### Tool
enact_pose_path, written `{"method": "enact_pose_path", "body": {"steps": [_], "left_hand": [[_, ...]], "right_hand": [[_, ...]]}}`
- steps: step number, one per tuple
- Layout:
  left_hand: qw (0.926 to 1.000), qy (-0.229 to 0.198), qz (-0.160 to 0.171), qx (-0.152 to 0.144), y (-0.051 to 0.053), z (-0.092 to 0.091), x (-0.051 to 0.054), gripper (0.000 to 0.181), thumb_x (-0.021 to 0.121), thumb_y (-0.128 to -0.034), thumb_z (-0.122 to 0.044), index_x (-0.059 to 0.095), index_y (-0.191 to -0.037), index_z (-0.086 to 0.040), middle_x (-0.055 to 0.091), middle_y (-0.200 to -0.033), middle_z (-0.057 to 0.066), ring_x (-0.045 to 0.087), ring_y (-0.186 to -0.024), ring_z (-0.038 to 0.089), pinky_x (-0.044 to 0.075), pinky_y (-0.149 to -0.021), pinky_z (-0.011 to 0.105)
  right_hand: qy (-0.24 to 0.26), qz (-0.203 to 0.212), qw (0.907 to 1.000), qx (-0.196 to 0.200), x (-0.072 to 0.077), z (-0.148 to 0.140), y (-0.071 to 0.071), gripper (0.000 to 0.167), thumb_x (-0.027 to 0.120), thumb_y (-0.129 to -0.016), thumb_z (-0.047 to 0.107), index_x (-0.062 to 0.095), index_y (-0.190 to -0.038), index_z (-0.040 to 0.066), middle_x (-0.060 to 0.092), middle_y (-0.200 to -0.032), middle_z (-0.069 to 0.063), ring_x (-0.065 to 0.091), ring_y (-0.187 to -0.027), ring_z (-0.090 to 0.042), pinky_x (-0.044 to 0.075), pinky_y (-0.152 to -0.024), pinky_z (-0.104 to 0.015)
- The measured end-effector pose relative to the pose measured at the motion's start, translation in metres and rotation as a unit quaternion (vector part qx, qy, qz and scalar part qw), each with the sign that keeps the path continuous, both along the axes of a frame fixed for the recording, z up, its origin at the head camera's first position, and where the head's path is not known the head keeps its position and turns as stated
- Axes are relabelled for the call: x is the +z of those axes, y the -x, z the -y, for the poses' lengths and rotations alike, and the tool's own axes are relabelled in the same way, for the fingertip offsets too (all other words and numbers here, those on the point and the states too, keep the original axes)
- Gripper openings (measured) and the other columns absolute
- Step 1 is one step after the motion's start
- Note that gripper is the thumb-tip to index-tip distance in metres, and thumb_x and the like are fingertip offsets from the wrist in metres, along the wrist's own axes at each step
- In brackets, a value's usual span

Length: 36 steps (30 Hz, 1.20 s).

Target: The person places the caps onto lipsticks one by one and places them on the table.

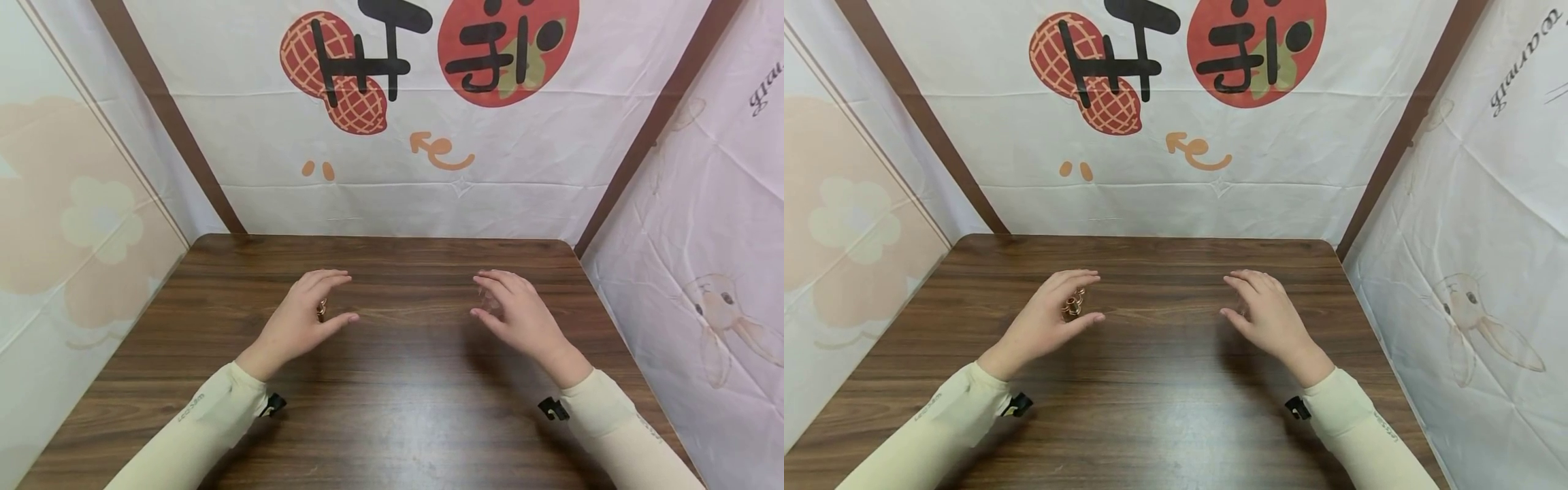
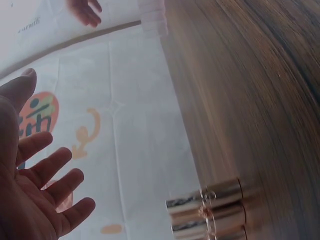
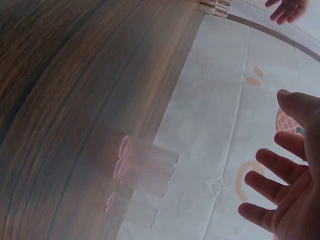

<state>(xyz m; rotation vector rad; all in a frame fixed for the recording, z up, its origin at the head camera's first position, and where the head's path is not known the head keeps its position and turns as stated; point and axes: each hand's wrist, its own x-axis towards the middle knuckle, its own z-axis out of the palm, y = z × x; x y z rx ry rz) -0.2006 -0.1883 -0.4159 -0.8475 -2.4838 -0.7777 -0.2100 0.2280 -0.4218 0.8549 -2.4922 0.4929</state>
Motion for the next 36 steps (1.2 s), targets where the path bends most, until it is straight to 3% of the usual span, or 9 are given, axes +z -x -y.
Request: {"method": "enact_pose_path", "body": {"steps": [8, 22, 36], "left_hand": [[0.9996, -0.015, -0.006, 0.025, -0.001, 0.023, 0.001, 0.064, 0.086, -0.0836, -0.038, 0.062, -0.138, -0.014, 0.061, -0.141, 0.004, 0.051, -0.133, 0.027, 0.039, -0.111, 0.047], [0.9957, -0.028, 0.021, 0.085, -0.003, 0.060, -0.003, 0.063, 0.088, -0.0817, -0.033, 0.063, -0.136, -0.012, 0.060, -0.142, 0.007, 0.049, -0.135, 0.029, 0.037, -0.111, 0.053], [0.9920, -0.037, 0.028, 0.117, -0.004, 0.084, -0.008, 0.062, 0.086, -0.0841, -0.031, 0.061, -0.137, -0.008, 0.060, -0.141, 0.013, 0.049, -0.134, 0.036, 0.035, -0.109, 0.058]], "right_hand": [[0.005, 0.003, 0.9997, -0.022, -0.001, -0.011, 0.005, 0.055, 0.082, -0.087, 0.032, 0.065, -0.134, 0.008, 0.065, -0.132, -0.011, 0.059, -0.123, -0.034, 0.043, -0.104, -0.058], [-0.001, 0.027, 0.9977, -0.063, 0.000, -0.037, 0.013, 0.053, 0.081, -0.088, 0.027, 0.064, -0.133, 0.005, 0.065, -0.130, -0.015, 0.059, -0.121, -0.038, 0.042, -0.102, -0.061], [-0.004, 0.087, 0.9891, -0.119, -0.021, -0.061, 0.033, 0.051, 0.076, -0.093, 0.028, 0.062, -0.136, 0.004, 0.064, -0.133, -0.019, 0.058, -0.124, -0.039, 0.042, -0.104, -0.061]]}}
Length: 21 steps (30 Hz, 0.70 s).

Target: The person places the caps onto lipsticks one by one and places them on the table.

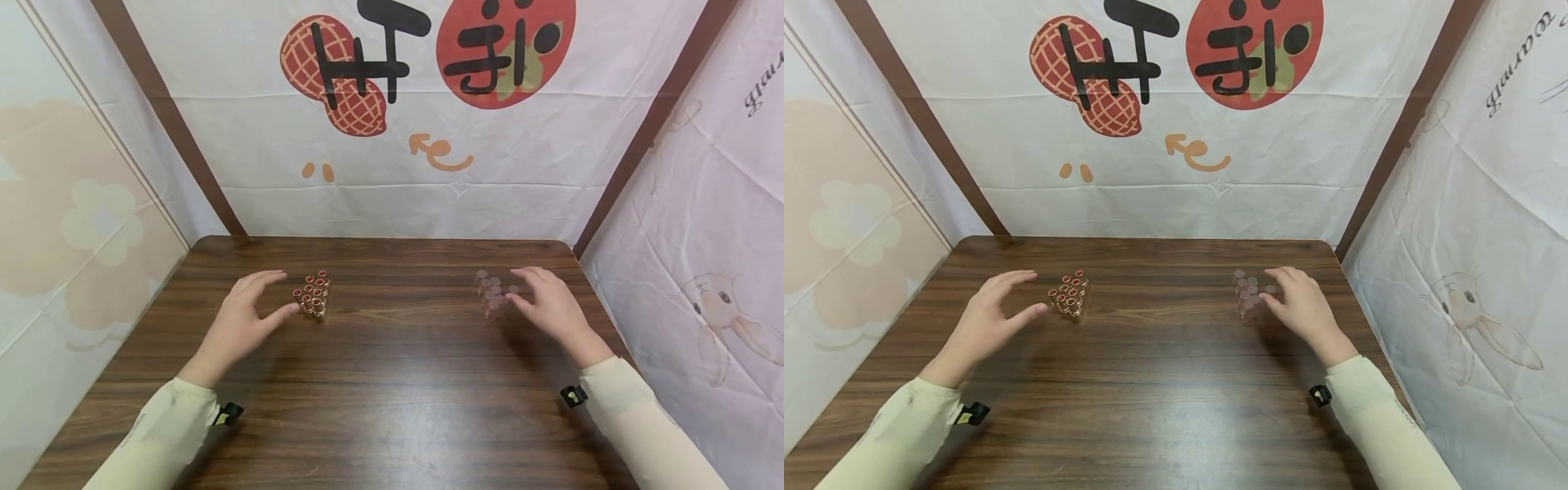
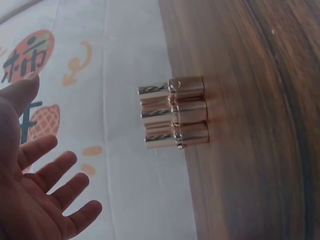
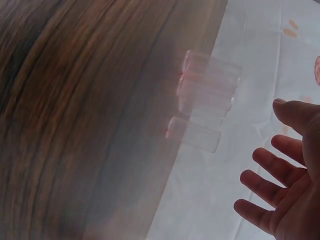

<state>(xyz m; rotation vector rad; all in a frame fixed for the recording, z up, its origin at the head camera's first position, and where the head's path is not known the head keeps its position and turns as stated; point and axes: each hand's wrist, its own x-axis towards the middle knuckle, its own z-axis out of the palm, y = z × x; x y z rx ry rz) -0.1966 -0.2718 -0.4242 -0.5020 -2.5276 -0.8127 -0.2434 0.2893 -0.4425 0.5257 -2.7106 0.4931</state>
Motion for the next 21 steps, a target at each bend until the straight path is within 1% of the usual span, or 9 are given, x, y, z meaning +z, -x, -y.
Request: {"method": "enact_pose_path", "body": {"steps": [5, 8, 11, 15, 18, 21], "left_hand": [[0.9997, -0.001, 0.020, 0.016, -0.004, 0.005, -0.002, 0.061, 0.085, -0.0857, -0.029, 0.060, -0.137, -0.007, 0.059, -0.141, 0.016, 0.048, -0.134, 0.039, 0.035, -0.108, 0.061], [0.9993, -0.002, 0.031, 0.023, -0.005, 0.007, -0.004, 0.061, 0.084, -0.0862, -0.028, 0.059, -0.138, -0.007, 0.059, -0.141, 0.016, 0.048, -0.134, 0.039, 0.035, -0.108, 0.061], [0.9987, 0.003, 0.042, 0.028, -0.005, 0.009, -0.007, 0.063, 0.084, -0.0869, -0.030, 0.058, -0.140, -0.007, 0.058, -0.141, 0.016, 0.048, -0.134, 0.040, 0.035, -0.108, 0.061], [0.9975, 0.015, 0.062, 0.030, -0.003, 0.013, -0.010, 0.070, 0.083, -0.0868, -0.037, 0.055, -0.143, -0.006, 0.056, -0.143, 0.020, 0.046, -0.134, 0.043, 0.036, -0.107, 0.064], [0.9962, 0.018, 0.080, 0.029, 0.000, 0.017, -0.013, 0.074, 0.083, -0.0865, -0.039, 0.052, -0.145, -0.005, 0.054, -0.144, 0.023, 0.045, -0.135, 0.047, 0.035, -0.106, 0.066], [0.9937, 0.018, 0.105, 0.034, 0.004, 0.020, -0.018, 0.077, 0.082, -0.0874, -0.040, 0.049, -0.147, -0.004, 0.052, -0.146, 0.025, 0.044, -0.136, 0.048, 0.035, -0.107, 0.067]], "right_hand": [[-0.002, 0.044, 0.9988, -0.018, -0.004, -0.005, 0.005, 0.052, 0.073, -0.096, 0.029, 0.059, -0.139, 0.004, 0.062, -0.136, -0.021, 0.056, -0.127, -0.041, 0.041, -0.106, -0.061], [0.002, 0.069, 0.9973, -0.026, -0.004, -0.006, 0.006, 0.052, 0.072, -0.097, 0.029, 0.059, -0.140, 0.004, 0.061, -0.136, -0.022, 0.057, -0.126, -0.042, 0.043, -0.104, -0.061], [0.004, 0.090, 0.9954, -0.033, -0.006, -0.007, 0.007, 0.051, 0.071, -0.098, 0.030, 0.058, -0.140, 0.004, 0.061, -0.137, -0.022, 0.058, -0.125, -0.043, 0.045, -0.101, -0.061], [0.003, 0.109, 0.9930, -0.045, -0.010, -0.008, 0.008, 0.050, 0.071, -0.098, 0.032, 0.059, -0.139, 0.004, 0.061, -0.137, -0.022, 0.059, -0.123, -0.043, 0.047, -0.099, -0.061], [0.001, 0.115, 0.9920, -0.051, -0.014, -0.008, 0.010, 0.050, 0.071, -0.098, 0.032, 0.060, -0.138, 0.004, 0.061, -0.137, -0.021, 0.060, -0.122, -0.042, 0.047, -0.099, -0.060], [-0.003, 0.121, 0.9913, -0.052, -0.017, -0.008, 0.012, 0.049, 0.071, -0.098, 0.031, 0.061, -0.137, 0.004, 0.061, -0.137, -0.021, 0.059, -0.123, -0.042, 0.046, -0.100, -0.060]]}}
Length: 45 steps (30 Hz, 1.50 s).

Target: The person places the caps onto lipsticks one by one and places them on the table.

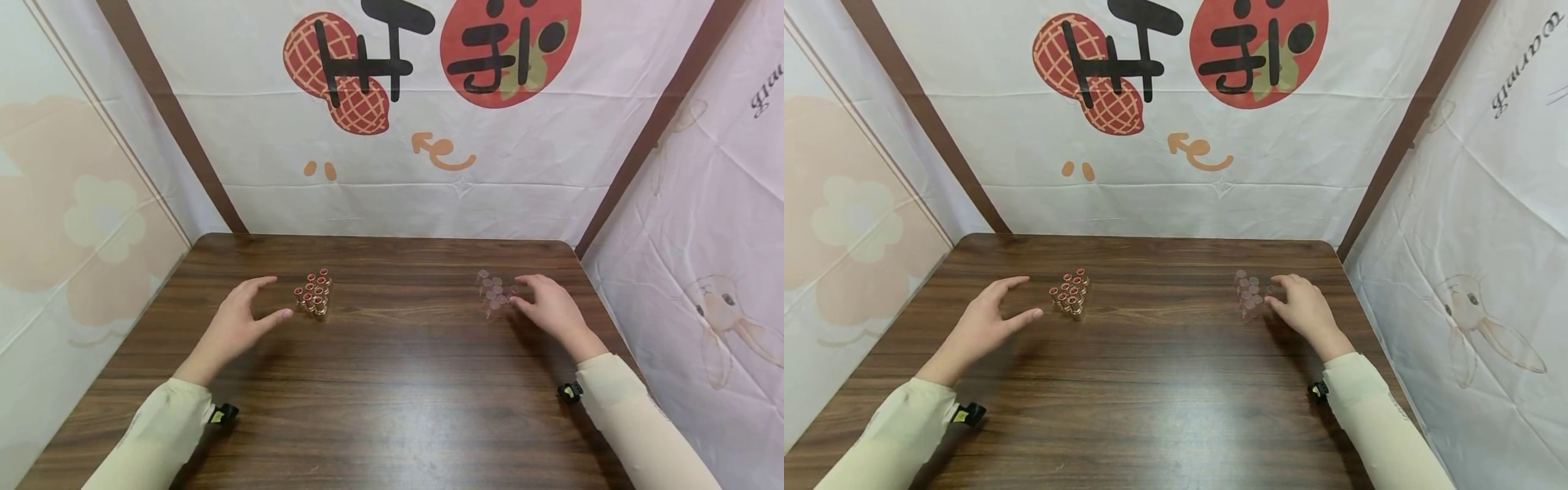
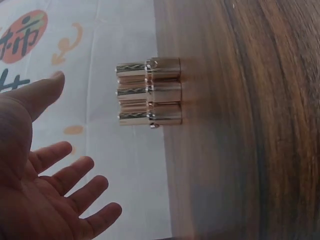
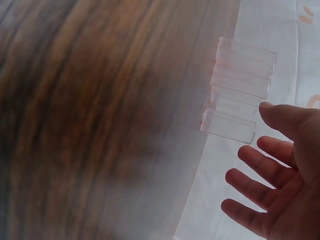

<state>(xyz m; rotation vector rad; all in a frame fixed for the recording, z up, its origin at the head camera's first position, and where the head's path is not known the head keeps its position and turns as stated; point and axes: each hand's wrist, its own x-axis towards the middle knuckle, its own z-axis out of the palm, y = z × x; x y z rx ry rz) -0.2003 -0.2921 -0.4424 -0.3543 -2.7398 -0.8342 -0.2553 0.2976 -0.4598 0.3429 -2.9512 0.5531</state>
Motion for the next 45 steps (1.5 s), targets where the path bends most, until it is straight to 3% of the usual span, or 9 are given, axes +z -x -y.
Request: {"method": "enact_pose_path", "body": {"steps": [7, 15, 22, 30, 37, 45], "left_hand": [[0.9983, 0.001, 0.058, 0.004, 0.013, 0.004, -0.013, 0.078, 0.077, -0.0915, -0.044, 0.045, -0.150, -0.004, 0.051, -0.147, 0.025, 0.043, -0.137, 0.048, 0.033, -0.109, 0.067], [0.9952, 0.005, 0.097, 0.007, 0.027, 0.005, -0.026, 0.074, 0.077, -0.0928, -0.037, 0.044, -0.150, -0.004, 0.050, -0.149, 0.025, 0.043, -0.136, 0.048, 0.034, -0.109, 0.066], [0.9943, 0.008, 0.106, 0.008, 0.036, 0.003, -0.035, 0.066, 0.077, -0.0927, -0.031, 0.049, -0.146, -0.005, 0.053, -0.147, 0.023, 0.046, -0.132, 0.045, 0.037, -0.107, 0.063], [0.9926, -0.002, 0.121, 0.007, 0.045, 0.001, -0.039, 0.062, 0.076, -0.0934, -0.035, 0.053, -0.143, -0.007, 0.057, -0.144, 0.019, 0.048, -0.130, 0.041, 0.039, -0.105, 0.061], [0.9889, -0.034, 0.144, -0.012, 0.058, 0.004, -0.045, 0.055, 0.078, -0.0923, -0.035, 0.057, -0.138, -0.011, 0.062, -0.137, 0.019, 0.056, -0.128, 0.040, 0.043, -0.104, 0.060], [0.9862, -0.044, 0.159, -0.014, 0.065, 0.002, -0.049, 0.051, 0.080, -0.0906, -0.032, 0.061, -0.133, -0.012, 0.065, -0.133, 0.019, 0.059, -0.126, 0.039, 0.045, -0.103, 0.058]], "right_hand": [[-0.008, 0.007, 0.9999, 0.006, -0.006, -0.003, 0.003, 0.047, 0.070, -0.099, 0.031, 0.062, -0.136, 0.004, 0.064, -0.132, -0.021, 0.061, -0.119, -0.041, 0.047, -0.097, -0.060], [-0.014, 0.009, 0.9999, 0.004, -0.006, -0.001, 0.006, 0.044, 0.070, -0.098, 0.029, 0.063, -0.134, 0.005, 0.065, -0.131, -0.021, 0.063, -0.117, -0.040, 0.048, -0.095, -0.060], [-0.018, 0.006, 0.9998, -0.006, -0.006, 0.000, 0.007, 0.037, 0.071, -0.098, 0.024, 0.065, -0.129, 0.005, 0.070, -0.123, -0.017, 0.066, -0.112, -0.037, 0.050, -0.093, -0.057], [-0.002, 0.008, 0.9998, -0.016, -0.007, 0.001, 0.009, 0.031, 0.069, -0.099, 0.023, 0.066, -0.126, 0.007, 0.074, -0.111, -0.012, 0.069, -0.101, -0.032, 0.052, -0.086, -0.054], [0.002, 0.005, 0.9999, -0.010, -0.008, 0.001, 0.010, 0.031, 0.068, -0.099, 0.022, 0.066, -0.126, 0.006, 0.074, -0.110, -0.013, 0.070, -0.099, -0.032, 0.053, -0.085, -0.054], [-0.002, -0.001, 0.9999, -0.011, -0.007, 0.001, 0.010, 0.026, 0.070, -0.098, 0.022, 0.069, -0.120, 0.008, 0.074, -0.111, -0.013, 0.069, -0.101, -0.032, 0.053, -0.085, -0.054]]}}
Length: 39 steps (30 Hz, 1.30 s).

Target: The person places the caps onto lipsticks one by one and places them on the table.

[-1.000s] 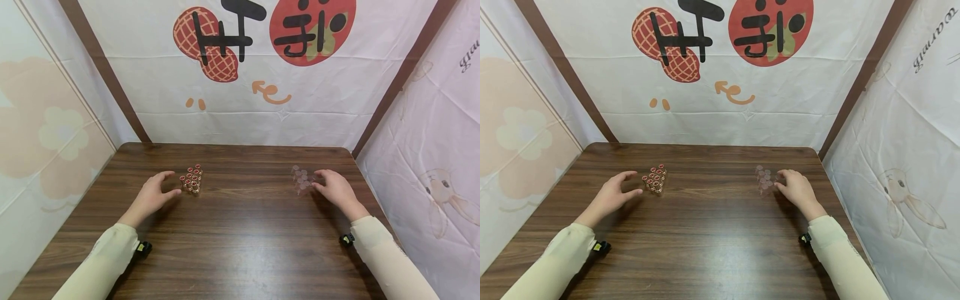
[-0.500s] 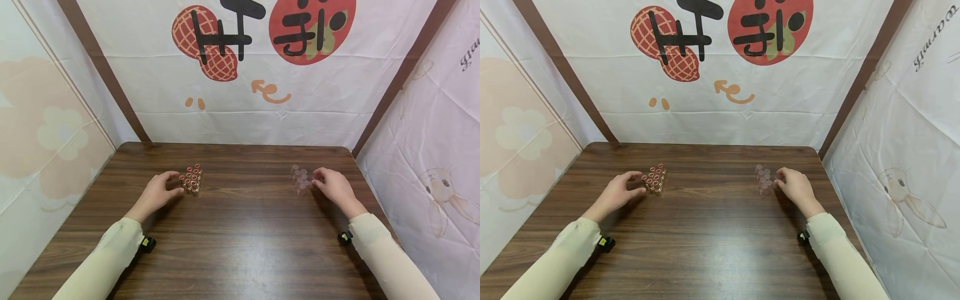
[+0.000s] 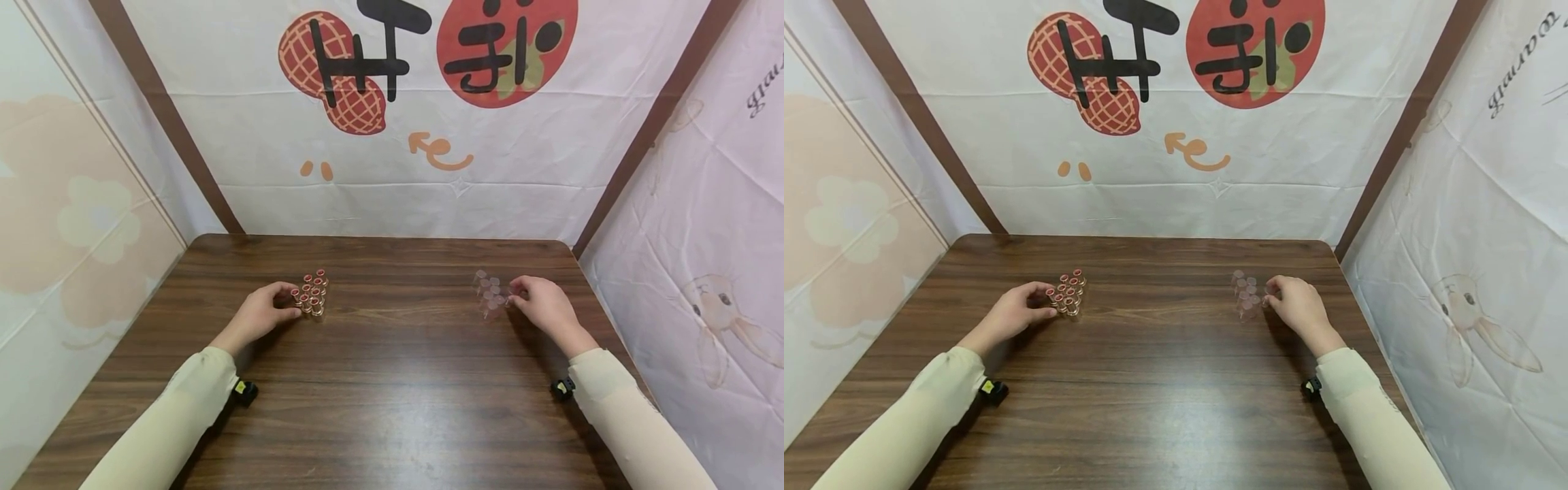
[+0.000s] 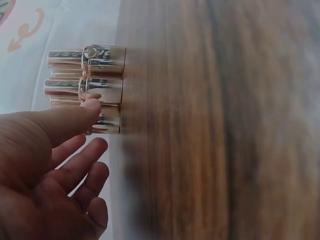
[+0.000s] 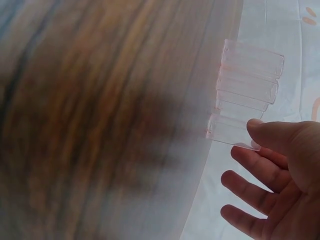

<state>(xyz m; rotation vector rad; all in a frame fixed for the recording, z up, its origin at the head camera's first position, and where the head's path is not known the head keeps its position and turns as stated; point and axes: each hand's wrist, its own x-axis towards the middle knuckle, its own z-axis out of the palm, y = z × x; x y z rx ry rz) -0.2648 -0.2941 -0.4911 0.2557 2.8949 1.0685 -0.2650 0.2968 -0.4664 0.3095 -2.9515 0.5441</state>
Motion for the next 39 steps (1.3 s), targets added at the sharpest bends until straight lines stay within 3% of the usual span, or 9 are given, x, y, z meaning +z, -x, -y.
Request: {"method": "enact_pose_path", "body": {"steps": [7, 15, 28, 39], "left_hand": [[0.9999, 0.013, -0.001, -0.010, 0.002, -0.003, -0.001, 0.044, 0.080, -0.0909, -0.026, 0.065, -0.129, -0.011, 0.069, -0.124, 0.016, 0.063, -0.119, 0.036, 0.047, -0.100, 0.057], [0.9996, 0.024, 0.000, -0.012, 0.001, -0.005, -0.001, 0.036, 0.079, -0.0917, -0.023, 0.067, -0.123, -0.009, 0.072, -0.118, 0.013, 0.065, -0.114, 0.033, 0.049, -0.097, 0.054], [0.9995, 0.027, -0.005, -0.015, 0.004, -0.004, -0.005, 0.029, 0.078, -0.0924, -0.022, 0.069, -0.116, -0.008, 0.073, -0.110, 0.011, 0.067, -0.106, 0.029, 0.051, -0.093, 0.051], [0.9995, 0.031, -0.001, 0.002, -0.003, -0.003, 0.000, 0.025, 0.077, -0.0930, -0.022, 0.069, -0.113, -0.008, 0.072, -0.110, 0.011, 0.066, -0.106, 0.029, 0.050, -0.092, 0.051]], "right_hand": [[0.010, 0.006, 0.9999, -0.002, 0.002, -0.001, -0.002, 0.025, 0.071, -0.098, 0.025, 0.070, -0.116, 0.008, 0.073, -0.112, -0.014, 0.067, -0.103, -0.033, 0.052, -0.086, -0.054], [0.035, -0.002, 0.9994, -0.008, 0.007, -0.005, -0.006, 0.020, 0.074, -0.095, 0.032, 0.069, -0.101, 0.014, 0.072, -0.098, -0.006, 0.062, -0.079, -0.022, 0.051, -0.071, -0.042], [0.066, -0.019, 0.9976, -0.003, 0.016, -0.004, -0.008, 0.016, 0.075, -0.095, 0.027, 0.067, -0.097, 0.013, 0.071, -0.094, -0.005, 0.069, -0.088, -0.023, 0.055, -0.077, -0.046], [0.067, -0.050, 0.9964, 0.006, 0.025, 0.000, -0.011, 0.018, 0.076, -0.094, 0.028, 0.069, -0.096, 0.012, 0.071, -0.092, -0.005, 0.069, -0.084, -0.024, 0.054, -0.078, -0.047]]}}
